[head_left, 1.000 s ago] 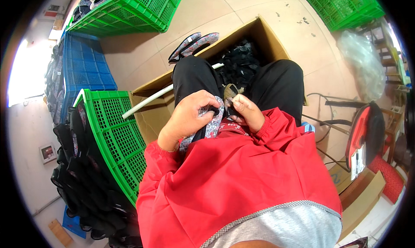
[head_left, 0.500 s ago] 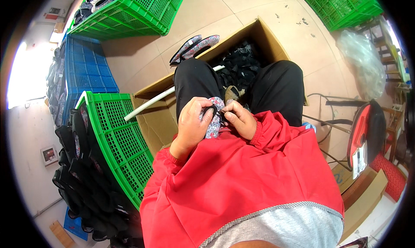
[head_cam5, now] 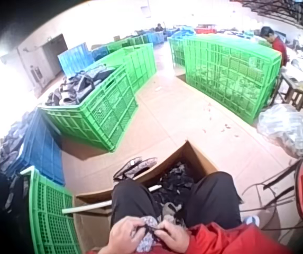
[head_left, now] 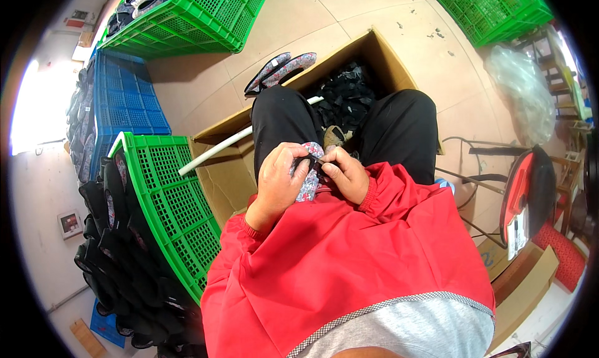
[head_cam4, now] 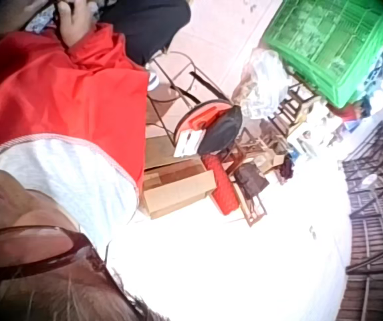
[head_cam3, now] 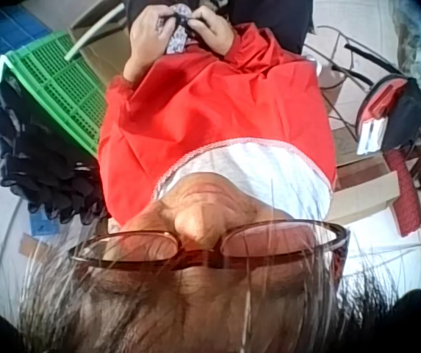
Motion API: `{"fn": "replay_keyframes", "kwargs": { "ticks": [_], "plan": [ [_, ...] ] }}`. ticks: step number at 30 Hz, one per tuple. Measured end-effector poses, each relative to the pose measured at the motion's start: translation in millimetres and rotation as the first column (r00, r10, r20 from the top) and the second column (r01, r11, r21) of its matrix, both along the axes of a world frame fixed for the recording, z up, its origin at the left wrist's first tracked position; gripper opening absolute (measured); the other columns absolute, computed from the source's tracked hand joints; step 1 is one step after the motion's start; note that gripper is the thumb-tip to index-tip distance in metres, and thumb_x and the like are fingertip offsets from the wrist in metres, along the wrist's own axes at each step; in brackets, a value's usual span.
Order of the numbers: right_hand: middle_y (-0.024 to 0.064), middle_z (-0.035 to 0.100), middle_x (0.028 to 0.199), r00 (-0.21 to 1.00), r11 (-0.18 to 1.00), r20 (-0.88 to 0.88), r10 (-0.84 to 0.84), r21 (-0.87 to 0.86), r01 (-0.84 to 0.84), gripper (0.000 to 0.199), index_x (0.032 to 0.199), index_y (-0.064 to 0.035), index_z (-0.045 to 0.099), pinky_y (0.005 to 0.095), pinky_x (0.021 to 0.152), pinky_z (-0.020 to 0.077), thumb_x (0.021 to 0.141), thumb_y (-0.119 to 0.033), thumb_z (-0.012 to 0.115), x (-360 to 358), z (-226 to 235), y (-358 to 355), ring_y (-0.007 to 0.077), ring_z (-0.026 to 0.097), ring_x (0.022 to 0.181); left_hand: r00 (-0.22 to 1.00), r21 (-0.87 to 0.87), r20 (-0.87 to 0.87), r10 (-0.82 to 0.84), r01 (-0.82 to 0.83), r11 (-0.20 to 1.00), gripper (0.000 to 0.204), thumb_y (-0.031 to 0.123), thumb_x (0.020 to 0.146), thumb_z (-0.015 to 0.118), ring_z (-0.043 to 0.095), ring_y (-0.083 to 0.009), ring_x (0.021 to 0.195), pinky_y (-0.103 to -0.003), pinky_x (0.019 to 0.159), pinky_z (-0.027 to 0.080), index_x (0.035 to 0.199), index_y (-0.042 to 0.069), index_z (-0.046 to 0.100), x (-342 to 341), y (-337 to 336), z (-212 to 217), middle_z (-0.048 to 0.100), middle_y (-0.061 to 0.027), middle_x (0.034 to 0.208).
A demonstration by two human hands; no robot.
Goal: The person sits on the floor and assembles slippers by attaching a small metal buckle to the strap of each slipper. They pick up a slipper from a cardboard box, thread the strap through the buckle, and secure it. After finishing one, they place it into a green plastic crate and repeat the process with the next slipper.
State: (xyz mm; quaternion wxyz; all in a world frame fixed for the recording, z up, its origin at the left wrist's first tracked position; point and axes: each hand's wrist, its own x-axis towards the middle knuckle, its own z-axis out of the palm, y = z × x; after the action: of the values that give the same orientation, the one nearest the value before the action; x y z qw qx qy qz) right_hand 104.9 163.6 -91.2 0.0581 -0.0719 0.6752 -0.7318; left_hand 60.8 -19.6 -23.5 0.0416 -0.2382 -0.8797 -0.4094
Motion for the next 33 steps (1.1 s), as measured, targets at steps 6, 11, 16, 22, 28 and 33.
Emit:
{"fn": "replay_keyframes", "kwargs": {
  "ticks": [6, 11, 16, 22, 28, 33],
  "plan": [
    [0.007, 0.056, 0.083, 1.0, 1.0, -0.012, -0.029, 0.009, 0.029, 0.011, 0.1, -0.0018, 0.055, 0.0286, 0.066, 0.0472, 0.099, -0.012, 0.058, 0, 1, -2, 0.0158, 0.058, 0.071, 1.0, 0.021, -0.003, -0.007, 0.007, 1.0, 0.022, -0.002, 0.075, 0.07, 0.064, -0.0318, 0.086, -0.038, 0.077, 0.052, 0.094, 0.002, 0.061, 0, 1, -1, 0.065, -0.0136, 0.094],
    [0.0013, 0.055, 0.084, 0.966, 0.904, 0.256, 0.034, -0.421, 0.08, 0.011, 0.099, -0.0039, 0.055, 0.0236, 0.064, 0.0443, 0.102, -0.015, 0.055, -5, -5, -5, 0.009, 0.053, 0.07, 0.996, 0.004, -0.09, -0.014, 0.014, 1.0, 0.019, -0.001, 0.076, 0.07, 0.065, -0.0292, 0.083, -0.036, 0.076, 0.052, 0.093, 0.004, 0.063, -1, 1, 3, 0.065, -0.0115, 0.092],
    [0.0001, 0.057, 0.087, 0.941, 0.885, 0.336, 0.046, -0.45, 0.117, 0.017, 0.113, -0.002, 0.056, 0.0237, 0.075, 0.0485, 0.099, -0.012, 0.06, -15, 7, 7, 0.0087, 0.056, 0.081, 0.973, -0.067, -0.23, -0.003, -0.013, 0.998, 0.018, -0.004, 0.07, 0.072, 0.063, -0.0286, 0.08, -0.037, 0.072, 0.051, 0.085, 0.003, 0.065, 0, 0, 3, 0.063, -0.0113, 0.088],
    [0.0049, 0.068, 0.108, 0.972, 0.968, 0.206, 0.113, -0.244, -0.061, 0.02, 0.111, 0.0003, 0.067, 0.0257, 0.089, 0.051, 0.092, -0.006, 0.069, -26, 16, 5, 0.01, 0.063, 0.099, 0.971, -0.01, -0.241, 0.002, -0.005, 1.0, 0.019, -0.007, 0.067, 0.073, 0.062, -0.0291, 0.076, -0.038, 0.067, 0.052, 0.082, 0.001, 0.065, 2, -2, -2, 0.062, -0.0118, 0.085],
    [0.0009, 0.065, 0.093, 0.99, 0.992, 0.058, 0.126, -0.014, -0.125, 0.01, 0.1, -0.0011, 0.064, 0.0251, 0.075, 0.0503, 0.093, -0.007, 0.067, -40, 19, 5, 0.0082, 0.06, 0.084, 0.969, 0.008, -0.245, 0.005, -0.003, 1.0, 0.018, -0.007, 0.067, 0.073, 0.062, -0.029, 0.075, -0.037, 0.066, 0.052, 0.079, 0.001, 0.064, 1, -2, -4, 0.062, -0.0118, 0.084],
    [-0.0035, 0.051, 0.078, 0.95, 0.914, 0.205, 0.233, -0.381, -0.142, 0.012, 0.096, -0.0055, 0.055, 0.0211, 0.061, 0.0414, 0.096, -0.012, 0.064, -48, 16, 14, 0.0052, 0.048, 0.067, 0.973, 0.033, -0.226, 0.037, -0.03, 0.999, 0.019, -0.009, 0.066, 0.073, 0.063, -0.0286, 0.075, -0.036, 0.066, 0.052, 0.079, 0.001, 0.063, 2, -2, -2, 0.062, -0.0115, 0.084]
  ]
}}
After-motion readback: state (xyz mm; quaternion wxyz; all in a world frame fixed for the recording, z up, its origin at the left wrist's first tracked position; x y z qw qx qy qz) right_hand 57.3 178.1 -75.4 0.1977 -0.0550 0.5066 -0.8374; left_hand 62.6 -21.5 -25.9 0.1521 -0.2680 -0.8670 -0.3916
